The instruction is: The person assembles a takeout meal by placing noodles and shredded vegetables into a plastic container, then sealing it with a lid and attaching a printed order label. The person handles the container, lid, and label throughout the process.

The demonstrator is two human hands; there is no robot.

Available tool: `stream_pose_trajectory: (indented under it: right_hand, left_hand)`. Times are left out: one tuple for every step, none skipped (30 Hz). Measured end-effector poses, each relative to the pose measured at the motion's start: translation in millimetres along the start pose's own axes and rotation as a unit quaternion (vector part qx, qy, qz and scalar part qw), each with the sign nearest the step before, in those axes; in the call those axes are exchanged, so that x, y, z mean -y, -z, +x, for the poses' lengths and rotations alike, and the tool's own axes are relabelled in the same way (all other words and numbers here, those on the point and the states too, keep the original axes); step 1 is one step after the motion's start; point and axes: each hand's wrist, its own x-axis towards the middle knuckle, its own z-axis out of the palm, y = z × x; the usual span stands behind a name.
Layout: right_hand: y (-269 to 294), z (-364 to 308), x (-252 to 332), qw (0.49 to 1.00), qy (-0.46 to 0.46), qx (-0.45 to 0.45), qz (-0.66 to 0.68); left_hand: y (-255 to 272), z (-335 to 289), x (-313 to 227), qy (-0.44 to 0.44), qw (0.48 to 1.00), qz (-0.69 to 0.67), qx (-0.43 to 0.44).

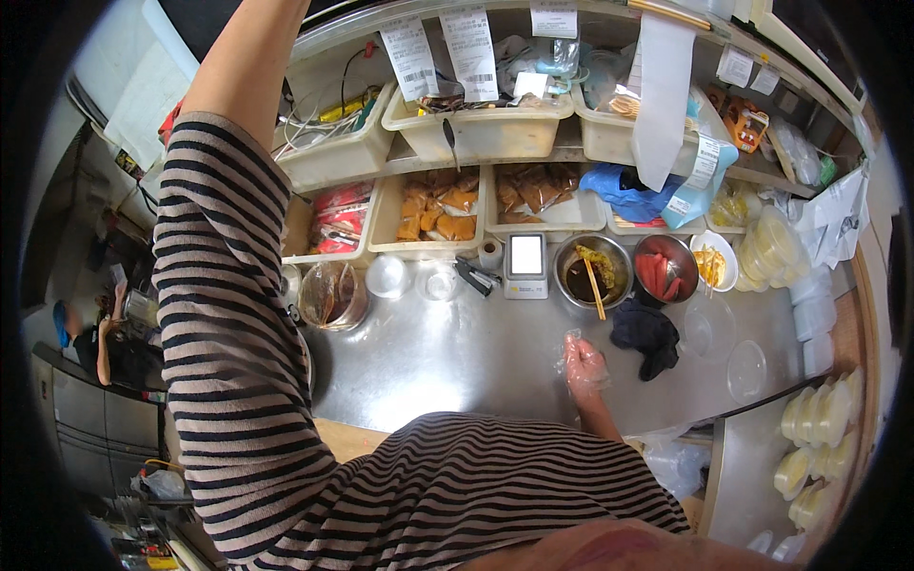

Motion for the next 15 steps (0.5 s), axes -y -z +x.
stream_pose_trajectory:
  right_hand:
    - [-1, 0, 0, 1.000, -0.005, 0.000, -0.012]
    - [-3, 1, 0, 1.000, -0.009, 0.000, -0.023]
    - [-4, 2, 0, 0.999, -0.012, -0.001, -0.034]
    - [-6, 3, -1, 0.999, -0.013, 0.006, -0.040]
    - [-8, 4, -1, 0.999, -0.014, 0.013, -0.046]
    - [-10, 4, -2, 0.998, -0.015, 0.017, -0.051]
    - [-12, 5, -2, 0.999, -0.007, 0.026, -0.046]
    - [-14, 6, -2, 0.999, -0.001, 0.033, -0.042]
    - [-16, 7, -3, 0.998, -0.007, 0.044, -0.039]
    - [-16, 8, -3, 0.998, -0.003, 0.044, -0.049]
    - [-17, 8, -2, 0.997, -0.010, 0.048, -0.061]
    - [-17, 8, -2, 0.996, -0.016, 0.053, -0.073]
    - [-17, 9, 0, 0.996, -0.003, 0.048, -0.080]
    - [-17, 9, 1, 0.995, 0.011, 0.044, -0.088]
    - [-17, 9, 3, 0.993, 0.021, 0.042, -0.107]
  left_hand:
    - [1, 0, 0, 0.013, 1.000, -0.006, 0.024]
    - [1, 0, 0, 0.026, 0.998, -0.011, 0.048]
    - [2, -1, 1, 0.017, 0.999, -0.024, 0.044]
    - [3, -2, 1, 0.008, 0.998, -0.038, 0.039]
    - [4, -3, 1, -0.002, 0.998, -0.051, 0.034]
    - [5, -4, 1, -0.005, 0.998, -0.044, 0.036]
    - [5, -5, 1, -0.008, 0.999, -0.037, 0.038]
    - [5, -5, 1, -0.011, 0.999, -0.030, 0.041]
    - [6, -6, 1, -0.026, 0.999, -0.024, 0.033]
    - [6, -7, 0, -0.041, 0.999, -0.018, 0.025]
    - [6, -8, 0, -0.054, 0.998, -0.012, 0.017]
    - [6, -9, -1, -0.041, 0.999, -0.008, 0.011]
    - [7, -10, -3, -0.026, 1.000, -0.005, 0.005]
    - [8, -12, -5, -0.011, 1.000, -0.001, -0.002]
    - [11, -14, -8, -0.007, 1.000, -0.014, 0.007]
